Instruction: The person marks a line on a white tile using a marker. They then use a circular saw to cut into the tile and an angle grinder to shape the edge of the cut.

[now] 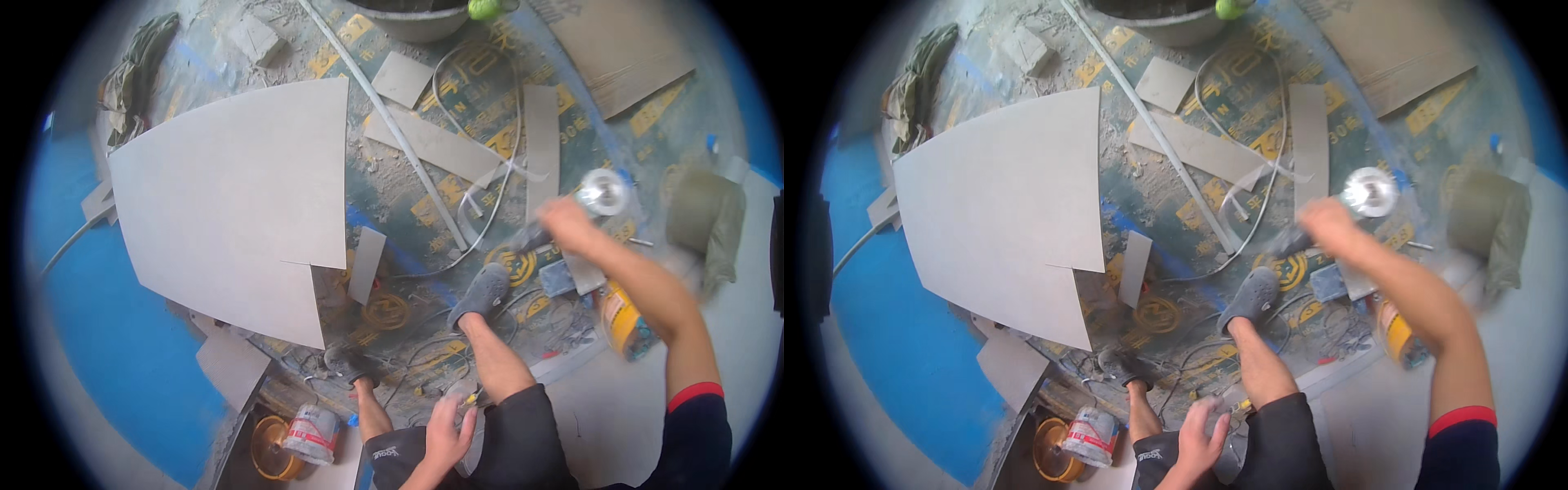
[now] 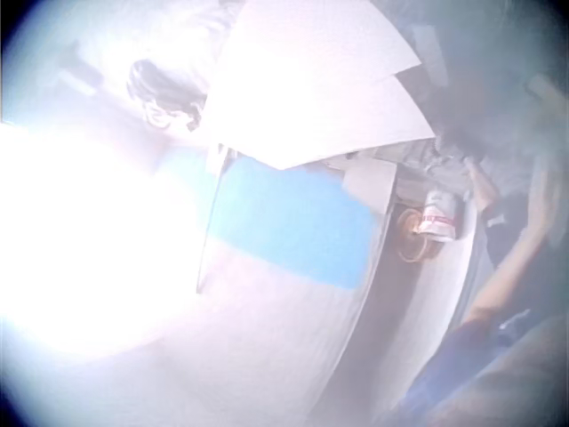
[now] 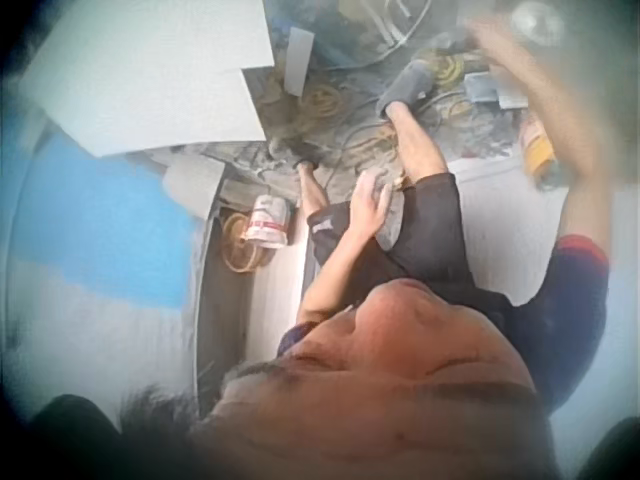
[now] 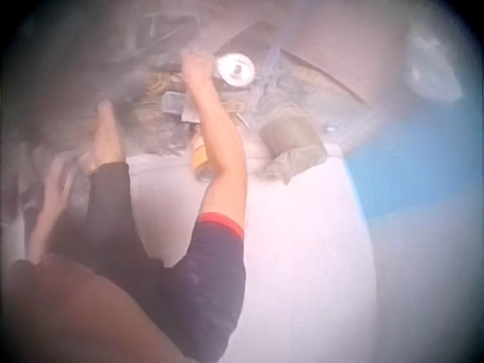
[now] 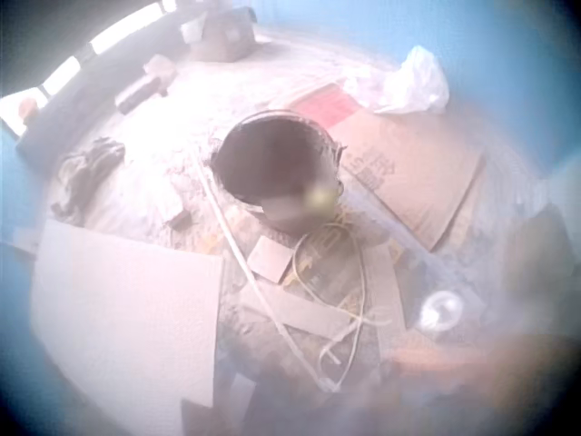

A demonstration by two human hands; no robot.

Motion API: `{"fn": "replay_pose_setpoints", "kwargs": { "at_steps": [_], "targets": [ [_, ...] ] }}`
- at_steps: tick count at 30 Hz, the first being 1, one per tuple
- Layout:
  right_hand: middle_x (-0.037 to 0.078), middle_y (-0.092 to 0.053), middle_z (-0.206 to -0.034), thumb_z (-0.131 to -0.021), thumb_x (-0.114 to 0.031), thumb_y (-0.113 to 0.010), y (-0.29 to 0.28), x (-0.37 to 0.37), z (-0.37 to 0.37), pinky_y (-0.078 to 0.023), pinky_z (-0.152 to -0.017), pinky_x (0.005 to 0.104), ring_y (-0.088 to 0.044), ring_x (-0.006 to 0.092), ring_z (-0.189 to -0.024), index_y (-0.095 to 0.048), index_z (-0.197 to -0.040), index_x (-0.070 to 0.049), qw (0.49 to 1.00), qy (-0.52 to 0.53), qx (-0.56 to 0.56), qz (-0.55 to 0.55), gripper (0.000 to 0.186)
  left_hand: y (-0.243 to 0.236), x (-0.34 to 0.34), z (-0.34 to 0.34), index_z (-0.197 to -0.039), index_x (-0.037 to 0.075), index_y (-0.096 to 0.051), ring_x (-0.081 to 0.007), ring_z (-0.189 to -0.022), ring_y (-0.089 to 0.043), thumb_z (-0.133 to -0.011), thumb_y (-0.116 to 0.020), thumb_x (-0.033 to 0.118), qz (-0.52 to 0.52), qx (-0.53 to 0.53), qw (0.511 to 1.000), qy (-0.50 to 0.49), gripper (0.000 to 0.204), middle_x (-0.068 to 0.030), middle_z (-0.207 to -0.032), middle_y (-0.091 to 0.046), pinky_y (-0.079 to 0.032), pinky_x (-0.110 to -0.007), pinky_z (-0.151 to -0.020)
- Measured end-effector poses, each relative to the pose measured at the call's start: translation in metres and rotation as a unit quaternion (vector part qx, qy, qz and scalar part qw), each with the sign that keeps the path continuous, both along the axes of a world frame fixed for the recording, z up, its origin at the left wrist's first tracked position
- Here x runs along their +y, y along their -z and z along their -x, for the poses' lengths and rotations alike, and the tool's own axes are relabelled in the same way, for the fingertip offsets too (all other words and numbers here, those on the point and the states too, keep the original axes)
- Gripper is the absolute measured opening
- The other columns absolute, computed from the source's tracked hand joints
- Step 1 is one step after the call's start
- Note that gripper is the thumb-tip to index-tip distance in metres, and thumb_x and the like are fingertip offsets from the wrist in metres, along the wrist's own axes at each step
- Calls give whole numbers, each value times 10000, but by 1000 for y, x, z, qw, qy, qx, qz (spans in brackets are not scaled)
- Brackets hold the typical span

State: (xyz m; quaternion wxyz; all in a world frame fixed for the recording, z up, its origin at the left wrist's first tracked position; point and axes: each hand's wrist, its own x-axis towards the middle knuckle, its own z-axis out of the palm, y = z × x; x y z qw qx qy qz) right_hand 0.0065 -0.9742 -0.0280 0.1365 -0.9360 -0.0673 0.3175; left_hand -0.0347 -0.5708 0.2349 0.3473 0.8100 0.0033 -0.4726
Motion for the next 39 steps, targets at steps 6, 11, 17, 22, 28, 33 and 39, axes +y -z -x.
{"fn": "replay_pose_setpoints", "kwargs": {
  "at_steps": [6, 11, 17, 22, 28, 33, 39],
  "targets": [
    [102, -761, -1032, -693, -241, -828, -115, 210, -51, -562, -844, 435, -728, 270, -1027, -781, -969, -180, 919, -273, 282, -16, 287, 5, -2, -36, -1451, -87, -382, -437, -1350, -461, -800, -821, 214, 20, -191, 969, 157, 841, -305, -1436, -460, -419, -475, -1095],
    [110, -765, -1093, -696, -209, -797, -181, 347, -40, -539, -907, 432, -718, 289, -1080, -790, -1032, -116, 879, -292, 375, -43, 348, 13, 71, -18, -1396, -130, -385, -462, -1147, -589, -744, -811, 235, -41, -126, 982, 132, 860, -305, -1201, -588, -482, -522, -977],
    [83, -719, -952, -735, -156, -749, -250, 418, 15, -519, -801, 475, -689, 281, -967, -715, -931, -89, 992, -19, 33, -117, 210, 9, 184, -47, -1185, 10, -496, -427, -964, -689, -706, -829, 304, 27, 51, 983, 177, 654, -251, -1037, -695, -547, -512, -825],
    [87, -707, -1061, -859, -108, -701, -321, 455, 83, -543, -827, 413, -682, 261, -972, -666, -1047, -14, 767, 518, 260, -274, 213, 15, 280, -59, -1237, -1, -494, -430, -960, -695, -697, -840, 350, 92, 189, 961, 178, 732, -280, -996, -699, -545, -466, -851],
    [201, -473, -1514, -725, -249, -895, -300, 531, 114, -347, -1189, 458, -467, 324, -1410, -389, -1513, 1, 350, 697, 233, -581, 969, 3, 309, -64, -1448, -22, -418, -270, -1176, -590, -748, -848, 209, 325, 371, 869, 44, 853, -164, -1246, -601, -451, -351, -1030],
    [214, -369, -1596, -735, -252, -897, -242, 537, 106, -176, -1249, 563, -284, 411, -1510, -330, -1561, -52, 261, 463, 41, -846, 1022, 24, 278, -71, -1472, -21, -391, -264, -1006, -656, -799, -796, 264, 454, 510, 727, 69, 836, -189, -1145, -612, -542, -361, -861],
    [235, -610, -1318, -948, -248, -697, -234, 479, 96, -168, -1254, 588, -453, 415, -1407, -450, -1402, -17, 257, 460, -85, -846, 566, 72, 221, -64, -1316, -44, -498, -264, -773, -705, -858, -745, 336, 432, 770, 468, 26, 644, -187, -942, -668, -586, -355, -700]
  ]
}}
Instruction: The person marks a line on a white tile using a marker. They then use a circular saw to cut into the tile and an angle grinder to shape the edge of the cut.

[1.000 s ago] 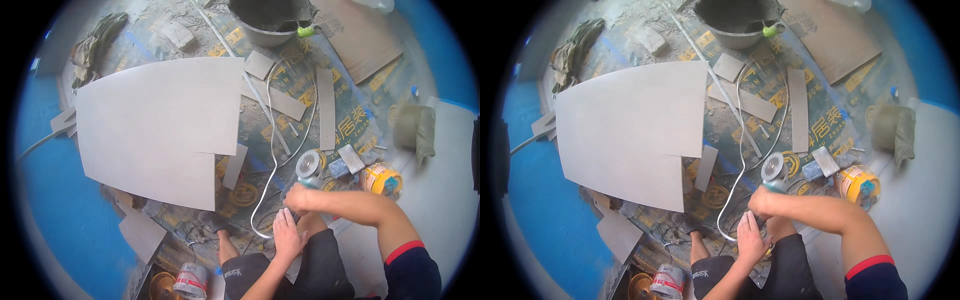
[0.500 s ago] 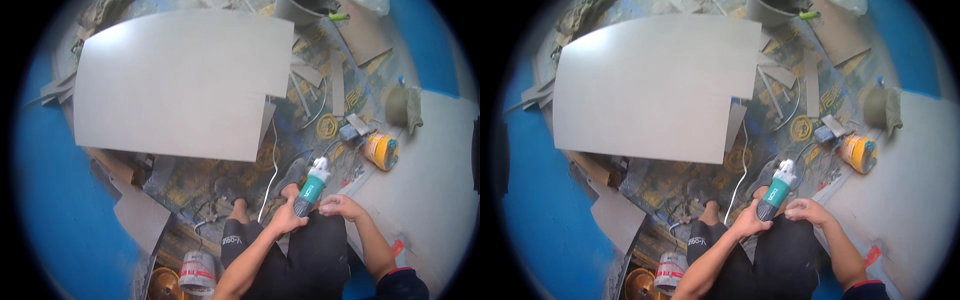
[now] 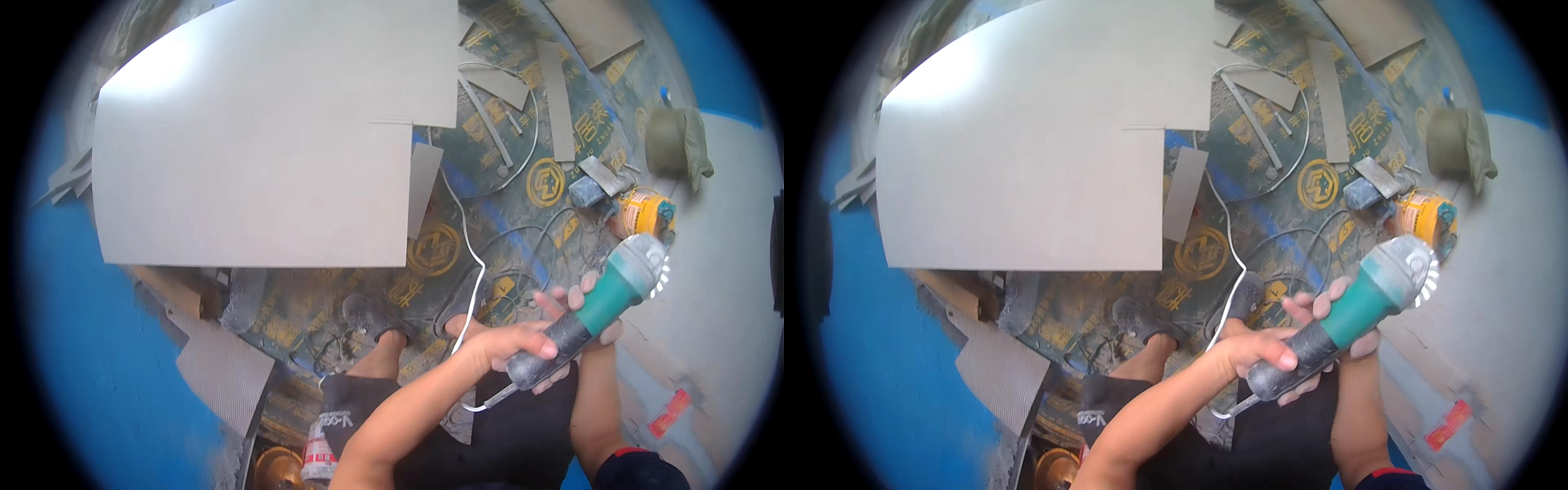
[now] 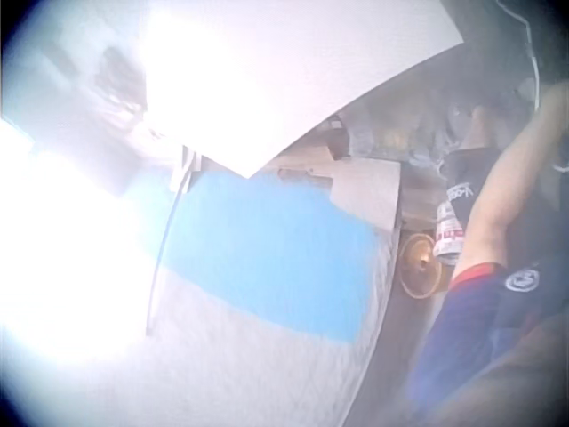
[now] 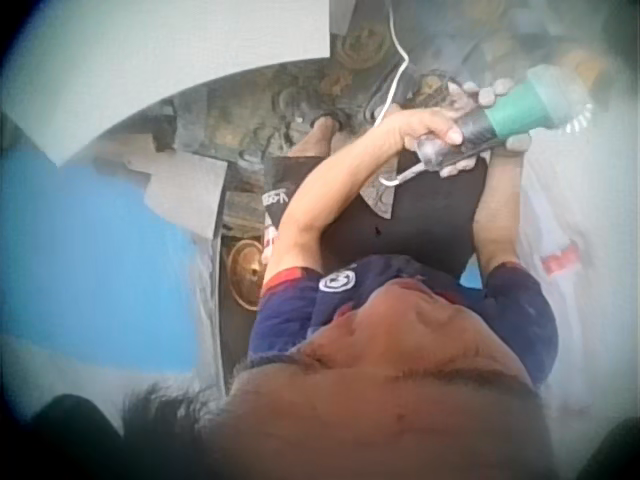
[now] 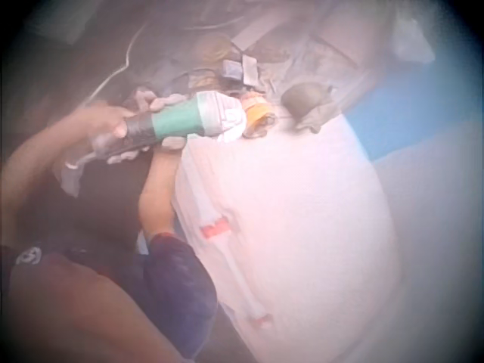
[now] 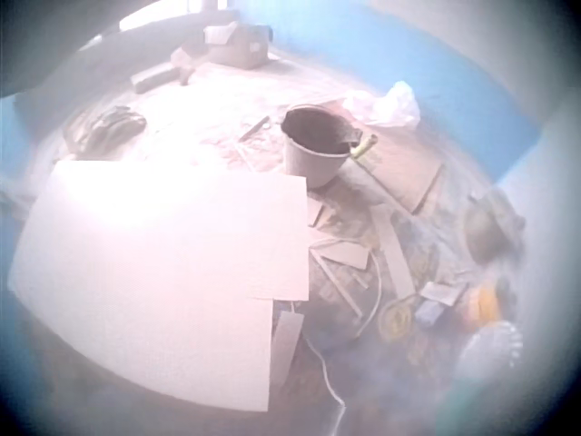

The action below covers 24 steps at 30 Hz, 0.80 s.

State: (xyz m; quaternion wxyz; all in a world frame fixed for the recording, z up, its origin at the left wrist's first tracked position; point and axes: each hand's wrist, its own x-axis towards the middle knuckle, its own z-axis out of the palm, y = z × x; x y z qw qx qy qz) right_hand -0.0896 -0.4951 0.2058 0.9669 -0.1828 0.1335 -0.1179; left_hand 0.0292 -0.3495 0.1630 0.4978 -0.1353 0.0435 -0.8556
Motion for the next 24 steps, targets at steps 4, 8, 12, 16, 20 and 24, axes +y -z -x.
{"fn": "replay_pose_setpoints", "kwargs": {
  "at_steps": [4, 8, 12, 16, 20, 24],
  "targets": [
    [148, -664, -1055, -863, -124, -708, -18, -28, -18, -482, -1035, 457, -661, 297, -1043, -525, -1261, -4, 896, 104, 309, 301, 454, 38, -59, -22, -1304, -49, -526, -336, -984, -692, -794, -851, 253, 29, -439, 896, -59, 676, -194, -1053, -674, -547, -407, -878],
    [119, -652, -1075, -838, -41, -705, 17, -28, -14, -505, -942, 365, -647, 219, -1014, -565, -1218, 8, 696, 312, 462, 452, 408, 40, -88, 56, -1385, -72, -469, -451, -1111, -564, -734, -701, 60, -91, -809, 467, -345, 703, -247, -1186, -579, -451, -483, -1013],
    [116, -637, -1124, -849, -36, -704, 28, -34, -12, -498, -979, 371, -634, 217, -1060, -535, -1309, 15, 668, 377, 441, 466, 493, 68, -118, 77, -1324, -61, -493, -411, -1061, -600, -736, -639, 11, -118, -786, 395, -460, 609, -211, -1137, -592, -508, -456, -884],
    [79, -569, -1164, -788, -242, -838, 28, -36, -15, -470, -1031, 376, -602, 231, -1080, -397, -1423, -9, 812, 239, 264, 463, 808, 84, -114, 36, -1278, -53, -496, -417, -954, -621, -682, -697, 12, -7, -629, 593, -503, 633, -212, -1051, -597, -529, -437, -783],
    [73, -558, -1129, -651, -343, -958, 39, -45, 9, -528, -966, 378, -619, 261, -1030, -356, -1399, -34, 909, 109, 98, 389, 1009, 94, -114, -4, -1065, -63, -596, -266, -825, -699, -693, -768, 3, 336, -280, 866, -244, 415, -129, -888, -689, -548, -351, -727],
    [99, -570, -1088, -579, -224, -977, 26, -20, -9, -567, -940, 418, -654, 285, -972, -354, -1368, -24, 883, 147, 108, 431, 1024, 108, -108, -8, -1003, -45, -634, -252, -774, -716, -654, -825, 18, 392, -34, 919, -1, 403, -155, -848, -687, -574, -334, -653]
  ]
}}
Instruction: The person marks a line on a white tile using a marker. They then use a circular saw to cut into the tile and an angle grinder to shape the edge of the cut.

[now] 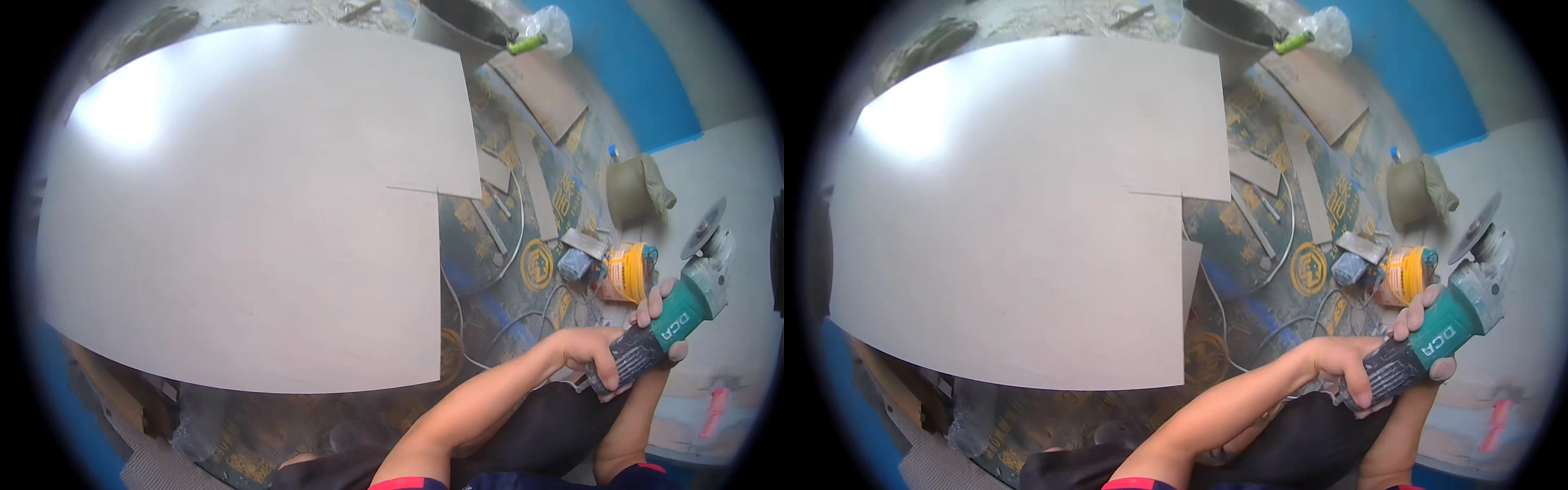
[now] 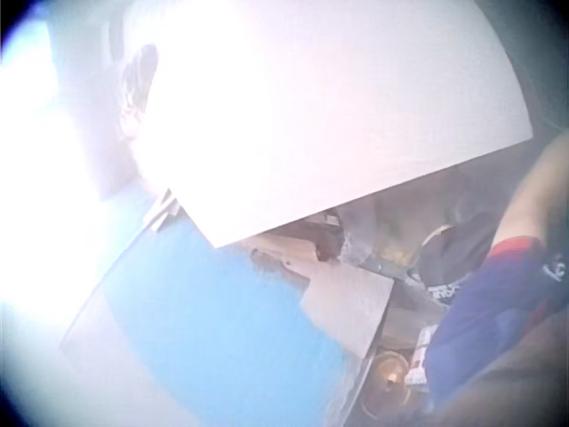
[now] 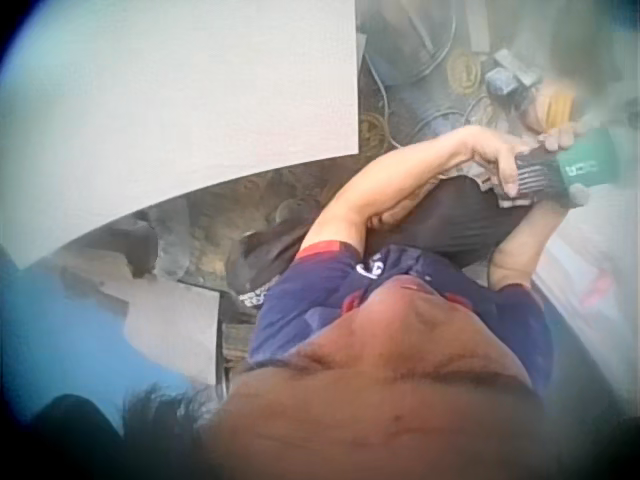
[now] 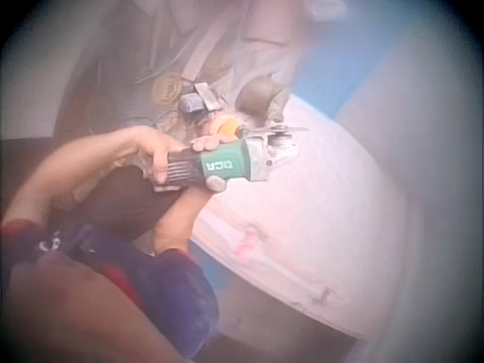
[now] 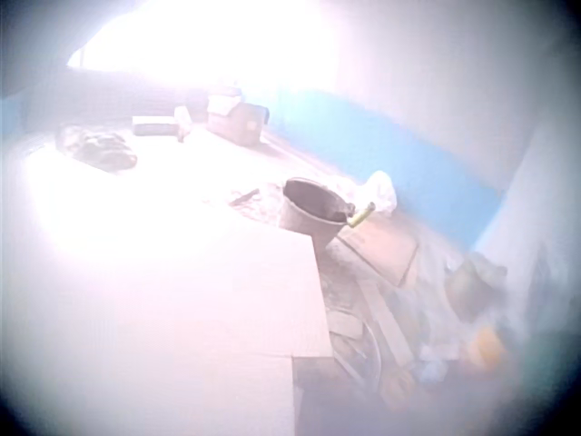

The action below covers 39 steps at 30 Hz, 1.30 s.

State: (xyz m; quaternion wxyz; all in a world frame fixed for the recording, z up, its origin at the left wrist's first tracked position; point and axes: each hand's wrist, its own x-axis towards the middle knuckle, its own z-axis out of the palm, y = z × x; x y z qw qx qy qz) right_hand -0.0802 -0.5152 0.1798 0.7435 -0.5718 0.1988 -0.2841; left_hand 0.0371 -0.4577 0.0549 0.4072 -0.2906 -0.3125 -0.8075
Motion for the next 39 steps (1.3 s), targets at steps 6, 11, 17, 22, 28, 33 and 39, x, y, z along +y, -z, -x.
{"fn": "replay_pose_setpoints", "kwargs": {
  "at_steps": [6, 11, 17, 22, 28, 33, 39],
  "targets": [
    [98, -518, -1189, -679, -213, -748, -21, 12, -16, -494, -1011, 365, -579, 235, -1098, -387, -1401, -26, 977, 162, 20, 134, 829, -11, 8, -7, -1294, -58, -498, -335, -1012, -683, -757, -780, 95, -85, -170, 884, -427, 625, -213, -1130, -637, -556, -395, -850],
    [121, -555, -1213, -772, -201, -713, -24, -7, -20, -528, -963, 374, -609, 237, -1066, -420, -1397, -18, 981, 179, 10, 78, 714, -33, 30, 25, -1378, -71, -387, -504, -990, -598, -737, -777, 103, -135, -369, 576, -717, 769, -294, -1175, -531, -529, -503, -838],
    [125, -646, -1037, -784, -199, -694, 26, -46, -7, -583, -797, 377, -669, 235, -884, -561, -1225, 10, 982, 128, 128, -51, 506, 3, 37, 49, -1577, 7, -222, -487, -928, -630, -841, -734, 130, -88, -481, 461, -740, 904, -338, -1231, -507, -546, -482, -784],
    [140, -649, -1001, -756, -188, -685, 71, -51, 9, -579, -789, 366, -668, 242, -858, -553, -1216, 21, 983, 136, 68, -105, 522, 19, 45, 12, -1594, 259, -320, -428, -886, -639, -936, -612, 135, 181, -609, 436, -637, 731, -302, -1125, -513, -551, -464, -755],
    [133, -668, -949, -710, -207, -699, 81, -46, -10, -566, -767, 356, -673, 230, -816, -619, -1105, 33, 984, 70, 95, -130, 469, 37, 50, -2, -1559, 291, -407, -323, -748, -625, -918, -648, 277, 238, -616, 335, -672, 685, -139, -851, -479, -537, -418, -684],
    [120, -687, -972, -696, -193, -751, 74, -50, -21, -559, -804, 350, -683, 217, -854, -629, -1176, 15, 990, 16, 128, -62, 538, -9, 70, -25, -1513, 158, -477, -287, -768, -645, -873, -699, 349, 315, -742, 261, -531, 704, -142, -895, -593, -517, -355, -696],
    [136, -715, -1132, -676, -222, -893, 132, -41, -15, -539, -935, 396, -705, 287, -1045, -614, -1270, -25, 972, -128, 181, 81, 684, -79, 174, -90, -1260, 85, -671, -415, -941, -693, -937, -673, 370, 63, -866, 483, -108, 431, -231, -971, -721, -553, -488, -832]
  ]
}}
